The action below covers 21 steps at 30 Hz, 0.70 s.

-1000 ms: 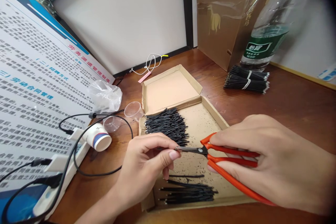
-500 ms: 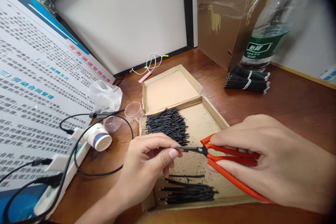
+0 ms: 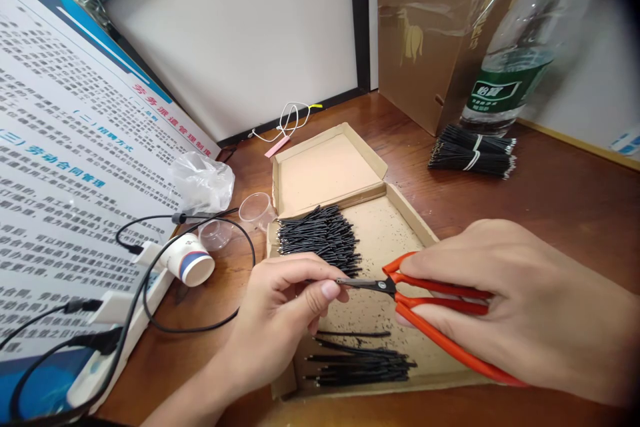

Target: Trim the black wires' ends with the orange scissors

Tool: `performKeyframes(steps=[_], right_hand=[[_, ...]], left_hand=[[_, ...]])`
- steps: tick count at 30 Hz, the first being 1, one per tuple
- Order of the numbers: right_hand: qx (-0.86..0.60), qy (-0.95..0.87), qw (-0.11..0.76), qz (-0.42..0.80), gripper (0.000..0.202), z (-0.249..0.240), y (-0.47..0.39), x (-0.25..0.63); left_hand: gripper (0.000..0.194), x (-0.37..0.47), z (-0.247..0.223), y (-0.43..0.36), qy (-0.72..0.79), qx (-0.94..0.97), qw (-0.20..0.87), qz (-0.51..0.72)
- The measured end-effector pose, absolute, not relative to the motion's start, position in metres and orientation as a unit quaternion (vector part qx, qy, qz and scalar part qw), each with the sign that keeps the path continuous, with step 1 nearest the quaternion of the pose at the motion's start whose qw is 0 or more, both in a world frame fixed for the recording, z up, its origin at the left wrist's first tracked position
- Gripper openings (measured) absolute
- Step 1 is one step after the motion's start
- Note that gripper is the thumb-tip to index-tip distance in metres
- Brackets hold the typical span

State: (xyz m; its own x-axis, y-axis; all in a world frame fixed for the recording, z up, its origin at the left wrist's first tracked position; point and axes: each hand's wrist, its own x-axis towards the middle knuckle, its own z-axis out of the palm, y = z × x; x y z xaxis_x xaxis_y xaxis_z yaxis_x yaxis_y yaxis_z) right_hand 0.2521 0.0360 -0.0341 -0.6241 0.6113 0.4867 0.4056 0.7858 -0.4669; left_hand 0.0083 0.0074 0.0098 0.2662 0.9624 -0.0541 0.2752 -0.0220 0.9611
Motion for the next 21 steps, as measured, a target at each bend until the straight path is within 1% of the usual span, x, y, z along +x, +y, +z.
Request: performKeyframes(steps=[4, 9, 16, 21], right_hand=[[-0.279, -0.889, 0.319, 0.174, 0.028, -0.0344, 0.0367, 0.2503], [-0.295, -0.876, 0.339, 0.173, 0.024, -0.0354, 0.0364, 0.2491], [-0.279, -0.885, 0.34, 0.156, 0.023, -0.0383, 0.0347, 0.2507], [-0.281, -0.885, 0.342, 0.144, 0.031, -0.0398, 0.0366, 0.2503]], left_hand=[[0.022, 0.0071, 0.0094, 0.0072, 0.495, 0.62, 0.503, 0.344], [0.024, 0.0075, 0.0101, 0.0065, 0.498, 0.633, 0.487, 0.337], [0.025, 0.0065, 0.0103, 0.0064, 0.505, 0.638, 0.483, 0.322], [0.024, 0.0054, 0.0102, 0.0061, 0.506, 0.642, 0.484, 0.312]])
